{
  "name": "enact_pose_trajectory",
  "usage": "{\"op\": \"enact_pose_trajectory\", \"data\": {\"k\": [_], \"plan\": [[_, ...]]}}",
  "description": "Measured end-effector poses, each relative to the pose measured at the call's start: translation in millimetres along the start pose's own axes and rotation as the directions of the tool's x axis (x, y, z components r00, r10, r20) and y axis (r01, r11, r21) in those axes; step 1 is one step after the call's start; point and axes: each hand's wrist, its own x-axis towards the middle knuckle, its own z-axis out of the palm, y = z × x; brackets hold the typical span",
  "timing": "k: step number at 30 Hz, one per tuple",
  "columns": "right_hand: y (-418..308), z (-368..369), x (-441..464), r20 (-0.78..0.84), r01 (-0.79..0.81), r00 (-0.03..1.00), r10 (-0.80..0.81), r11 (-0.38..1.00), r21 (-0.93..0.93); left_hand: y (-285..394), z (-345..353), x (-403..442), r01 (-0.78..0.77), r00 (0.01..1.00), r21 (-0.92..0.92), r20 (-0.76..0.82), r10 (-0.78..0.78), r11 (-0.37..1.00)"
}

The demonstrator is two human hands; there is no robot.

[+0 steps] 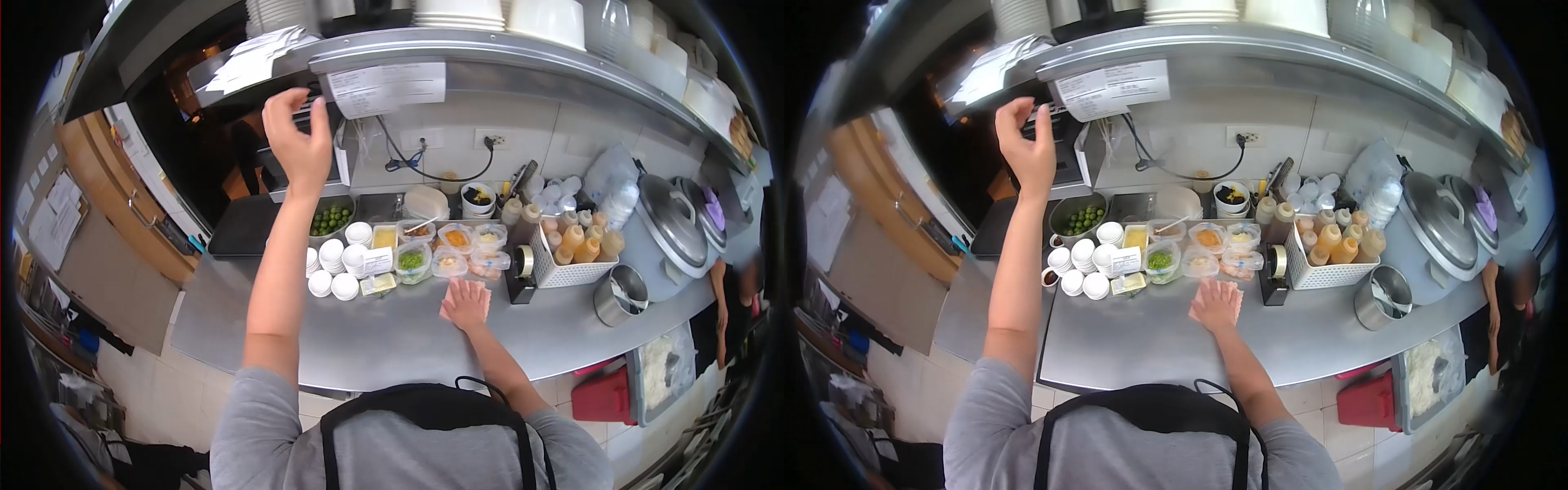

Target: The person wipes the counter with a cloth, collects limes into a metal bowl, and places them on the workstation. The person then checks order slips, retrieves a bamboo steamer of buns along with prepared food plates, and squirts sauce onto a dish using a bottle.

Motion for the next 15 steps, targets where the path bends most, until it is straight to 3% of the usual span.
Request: {"op": "enact_pose_trajectory", "data": {"k": [2,5,7,9,15], "plan": [[8,1,3,-0.065,-0.005,0.998,0.006,1.000,0.016,10,9,24,-0.352,0.935,0.152,-0.001,0.356,0.924],[-6,-8,-15,0.005,-0.055,0.998,0.055,0.998,0.013,-1,12,61,-0.423,0.906,0.144,0.058,0.420,0.895],[-7,-6,-19,-0.025,-0.035,0.999,0.035,0.999,0.004,-4,23,74,-0.326,0.935,0.090,0.178,0.307,0.941],[-6,-6,-22,-0.061,-0.015,0.998,0.015,1.000,-0.006,-5,33,79,-0.327,0.932,0.177,0.221,0.286,0.928],[-11,-15,-37,-0.030,-0.055,0.998,0.054,0.998,-0.025,-13,53,71,-0.350,0.933,0.169,-0.027,0.360,0.921]]}}
